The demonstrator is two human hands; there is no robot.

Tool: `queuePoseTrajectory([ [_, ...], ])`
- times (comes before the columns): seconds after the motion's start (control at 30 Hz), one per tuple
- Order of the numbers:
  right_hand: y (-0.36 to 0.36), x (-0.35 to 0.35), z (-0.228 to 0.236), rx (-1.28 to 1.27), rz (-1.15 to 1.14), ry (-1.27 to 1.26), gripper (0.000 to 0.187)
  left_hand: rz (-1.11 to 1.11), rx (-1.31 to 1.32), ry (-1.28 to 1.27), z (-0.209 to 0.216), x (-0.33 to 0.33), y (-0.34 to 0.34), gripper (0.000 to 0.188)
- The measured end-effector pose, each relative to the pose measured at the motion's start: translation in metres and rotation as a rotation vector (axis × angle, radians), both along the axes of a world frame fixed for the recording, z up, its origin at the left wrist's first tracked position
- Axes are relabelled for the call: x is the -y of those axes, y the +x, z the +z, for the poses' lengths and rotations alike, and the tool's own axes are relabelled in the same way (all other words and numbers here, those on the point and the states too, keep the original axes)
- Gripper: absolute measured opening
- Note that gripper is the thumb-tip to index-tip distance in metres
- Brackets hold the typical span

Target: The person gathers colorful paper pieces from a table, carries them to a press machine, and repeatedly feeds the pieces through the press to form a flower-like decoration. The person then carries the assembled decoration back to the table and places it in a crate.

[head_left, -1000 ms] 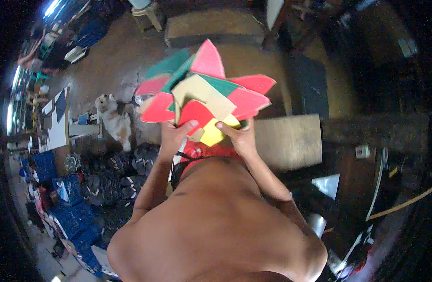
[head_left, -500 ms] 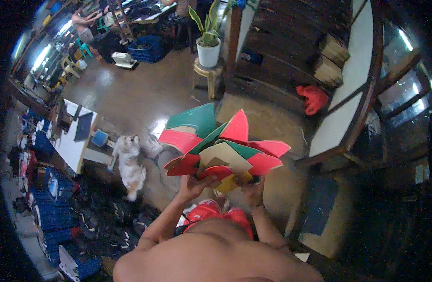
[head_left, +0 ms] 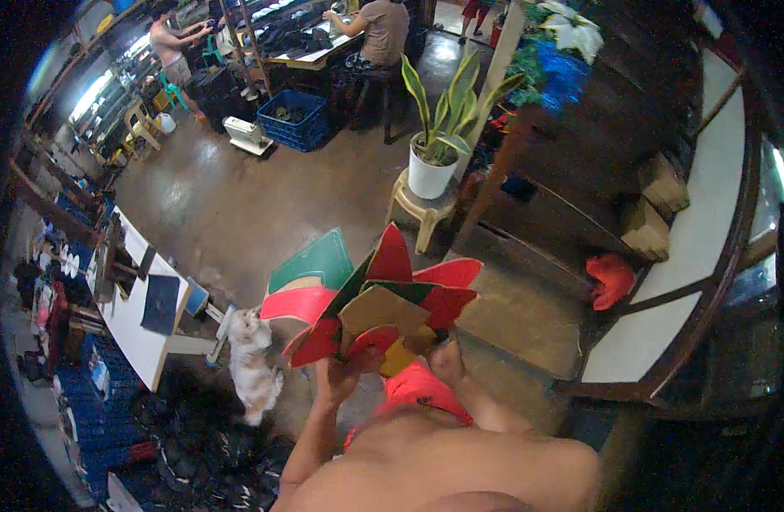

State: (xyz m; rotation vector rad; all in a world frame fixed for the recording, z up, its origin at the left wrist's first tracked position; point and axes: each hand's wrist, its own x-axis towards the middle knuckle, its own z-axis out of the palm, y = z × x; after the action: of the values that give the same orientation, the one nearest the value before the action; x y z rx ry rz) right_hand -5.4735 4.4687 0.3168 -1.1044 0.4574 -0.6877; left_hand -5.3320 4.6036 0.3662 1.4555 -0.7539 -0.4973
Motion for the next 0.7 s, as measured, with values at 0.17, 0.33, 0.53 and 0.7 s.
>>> queuePoseTrajectory([
  [0.17,0.183,0.140,0.033,0.222,-0.011,0.306,0.051,0.061,-0.083,0.097,0.039,0.134,0.172,0.052],
  [0.33,0.328,0.255,0.094,0.039,0.055,-0.047,0.048,0.065,-0.052,0.079,0.093,0.248,0.324,0.053],
  [0.53,0.492,0.400,0.063,0.051,-0.147,-0.030,0.049,-0.126,-0.259,-0.051,0.073,0.418,0.507,0.052],
  [0.7,0.610,0.517,0.080,-0.040,-0.526,-0.367,0.049,-0.419,-0.063,-0.078,0.100,0.586,0.644,0.054],
])
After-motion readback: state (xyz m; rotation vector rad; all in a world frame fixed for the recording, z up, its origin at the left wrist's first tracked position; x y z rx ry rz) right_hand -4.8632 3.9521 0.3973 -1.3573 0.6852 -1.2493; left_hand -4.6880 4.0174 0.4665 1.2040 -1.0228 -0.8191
